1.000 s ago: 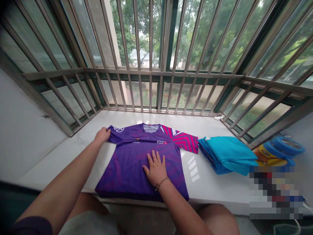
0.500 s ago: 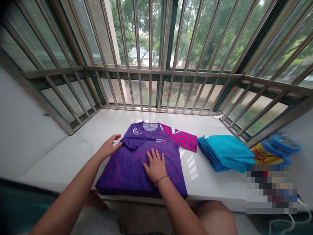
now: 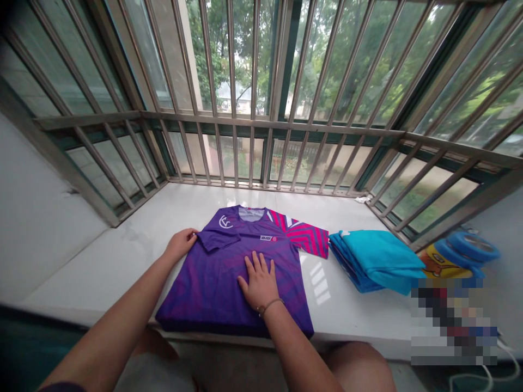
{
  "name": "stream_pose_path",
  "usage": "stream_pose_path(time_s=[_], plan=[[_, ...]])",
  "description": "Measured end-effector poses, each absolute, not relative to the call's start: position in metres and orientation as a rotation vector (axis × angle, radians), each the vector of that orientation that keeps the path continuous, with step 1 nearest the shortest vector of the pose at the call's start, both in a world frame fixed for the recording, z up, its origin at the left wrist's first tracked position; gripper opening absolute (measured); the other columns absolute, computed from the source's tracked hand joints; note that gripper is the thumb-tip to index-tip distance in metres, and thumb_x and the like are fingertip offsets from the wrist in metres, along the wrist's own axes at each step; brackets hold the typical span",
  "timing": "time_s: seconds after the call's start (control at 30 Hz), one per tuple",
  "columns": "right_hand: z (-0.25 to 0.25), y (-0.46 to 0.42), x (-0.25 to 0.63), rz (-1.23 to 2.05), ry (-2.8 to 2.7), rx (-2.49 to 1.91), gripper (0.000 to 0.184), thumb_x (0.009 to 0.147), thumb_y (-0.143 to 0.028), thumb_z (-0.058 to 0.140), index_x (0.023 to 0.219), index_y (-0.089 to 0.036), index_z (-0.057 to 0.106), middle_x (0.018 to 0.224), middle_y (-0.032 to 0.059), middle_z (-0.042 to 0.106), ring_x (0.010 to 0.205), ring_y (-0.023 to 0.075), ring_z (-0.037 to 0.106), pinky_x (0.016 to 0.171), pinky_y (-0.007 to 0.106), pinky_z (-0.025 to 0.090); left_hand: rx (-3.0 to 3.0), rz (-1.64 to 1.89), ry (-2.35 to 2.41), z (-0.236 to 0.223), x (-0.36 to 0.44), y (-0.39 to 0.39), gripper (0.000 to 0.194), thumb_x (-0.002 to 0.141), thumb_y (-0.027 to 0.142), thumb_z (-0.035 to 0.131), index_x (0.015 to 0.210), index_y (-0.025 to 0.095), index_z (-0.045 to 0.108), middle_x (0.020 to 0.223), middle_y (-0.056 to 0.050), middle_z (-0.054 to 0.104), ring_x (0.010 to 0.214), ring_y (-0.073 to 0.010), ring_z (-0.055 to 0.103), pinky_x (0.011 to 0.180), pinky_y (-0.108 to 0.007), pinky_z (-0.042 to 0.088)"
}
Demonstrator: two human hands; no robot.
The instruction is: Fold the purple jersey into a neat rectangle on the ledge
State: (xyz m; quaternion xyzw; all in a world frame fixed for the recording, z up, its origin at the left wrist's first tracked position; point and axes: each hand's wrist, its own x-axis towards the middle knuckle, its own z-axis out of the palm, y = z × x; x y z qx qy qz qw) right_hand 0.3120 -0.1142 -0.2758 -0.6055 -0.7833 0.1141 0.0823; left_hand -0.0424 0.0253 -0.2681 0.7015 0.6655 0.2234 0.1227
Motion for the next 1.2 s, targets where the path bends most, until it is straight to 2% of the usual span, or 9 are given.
stream_pose_path(time_s=[0.13,0.2,0.3,0.4,0.5,0.6,0.77,0.97,1.2], plan=[[-0.273,-0.117,0.313,0.331,-2.34,-1.808,0.072,0.108,-0.064,0.042,0.171,-0.03,0.037,0.181,0.0092,0.024,0.167,0.0341,0.019,0.132,0.067,0.009,2.04,0.691,1.944,-0.271,-0.047,0.023,0.032,0.094,0.034,0.052,0.111,0.025,0.078,0.089,-0.002,0.072,0.084,-0.021,0.068,0.079,-0.031,0.051],[-0.266,-0.116,0.311,0.342,-2.332,-1.795,0.068,0.107,-0.062,0.046,0.168,-0.03,0.044,0.179,0.0107,0.028,0.166,0.0358,0.024,0.131,0.069,0.011,2.063,0.685,1.938,-0.273,-0.045,0.024,0.029,0.091,0.032,0.055,0.107,0.025,0.078,0.092,-0.003,0.072,0.089,-0.0214,0.068,0.082,-0.031,0.051],[-0.248,-0.103,0.303,0.346,-2.268,-1.775,0.048,0.111,-0.054,0.043,0.144,-0.029,0.067,0.161,0.0131,0.057,0.151,0.0337,0.048,0.127,0.064,0.024,2.086,0.674,1.942,-0.275,-0.042,0.027,0.024,0.09,0.031,0.058,0.101,0.025,0.078,0.095,-0.005,0.071,0.092,-0.0221,0.068,0.083,-0.031,0.051],[-0.228,-0.072,0.284,0.347,-2.124,-1.849,0.041,0.113,-0.046,0.039,0.126,-0.025,0.072,0.132,0.0132,0.075,0.127,0.028,0.066,0.114,0.047,0.043,2.096,0.675,1.952,-0.277,-0.042,0.028,0.02,0.09,0.03,0.058,0.098,0.025,0.076,0.095,-0.005,0.071,0.093,-0.0224,0.067,0.084,-0.032,0.051],[-0.22,-0.031,0.261,0.429,-1.993,-1.978,0.039,0.112,-0.045,0.044,0.131,-0.02,0.067,0.126,0.0157,0.076,0.114,0.0264,0.072,0.097,0.037,0.051,2.109,0.68,1.954,-0.277,-0.042,0.027,0.017,0.09,0.028,0.059,0.095,0.025,0.075,0.095,-0.005,0.071,0.092,-0.0227,0.067,0.084,-0.032,0.051],[-0.224,0.002,0.244,0.492,-1.944,-2.05,0.038,0.107,-0.046,0.055,0.126,-0.015,0.068,0.116,0.0184,0.078,0.104,0.0274,0.076,0.087,0.035,0.053,2.129,0.7,1.949,-0.277,-0.042,0.027,0.016,0.089,0.025,0.059,0.093,0.025,0.074,0.094,-0.006,0.07,0.094,-0.0237,0.067,0.086,-0.034,0.051],[-0.232,0.02,0.239,0.533,-1.94,-1.953,0.016,0.103,-0.033,0.063,0.104,-0.019,0.071,0.115,0.0132,0.078,0.106,0.0232,0.073,0.09,0.031,0.051,2.152,0.758,1.911,-0.278,-0.043,0.028,0.02,0.086,0.019,0.058,0.096,0.024,0.074,0.099,-0.007,0.071,0.099,-0.0251,0.067,0.093,-0.036,0.053],[-0.23,-0.006,0.253,0.638,-1.839,-1.778,0.024,0.107,-0.038,0.052,0.097,-0.022,0.067,0.098,0.0057,0.078,0.092,0.0194,0.072,0.083,0.028,0.049,2.148,0.832,1.844,-0.281,-0.045,0.028,0.027,0.083,0.013,0.057,0.1,0.024,0.075,0.104,-0.007,0.071,0.098,-0.0232,0.068,0.097,-0.036,0.054],[-0.243,-0.059,0.263,0.82,-1.742,-1.607,0.025,0.098,-0.043,0.059,0.082,-0.023,0.062,0.079,0.0015,0.073,0.076,0.0187,0.068,0.074,0.028,0.048,2.17,0.862,1.8,-0.283,-0.045,0.028,0.026,0.08,0.014,0.058,0.093,0.024,0.077,0.1,-0.006,0.072,0.1,-0.0237,0.067,0.098,-0.037,0.054]])
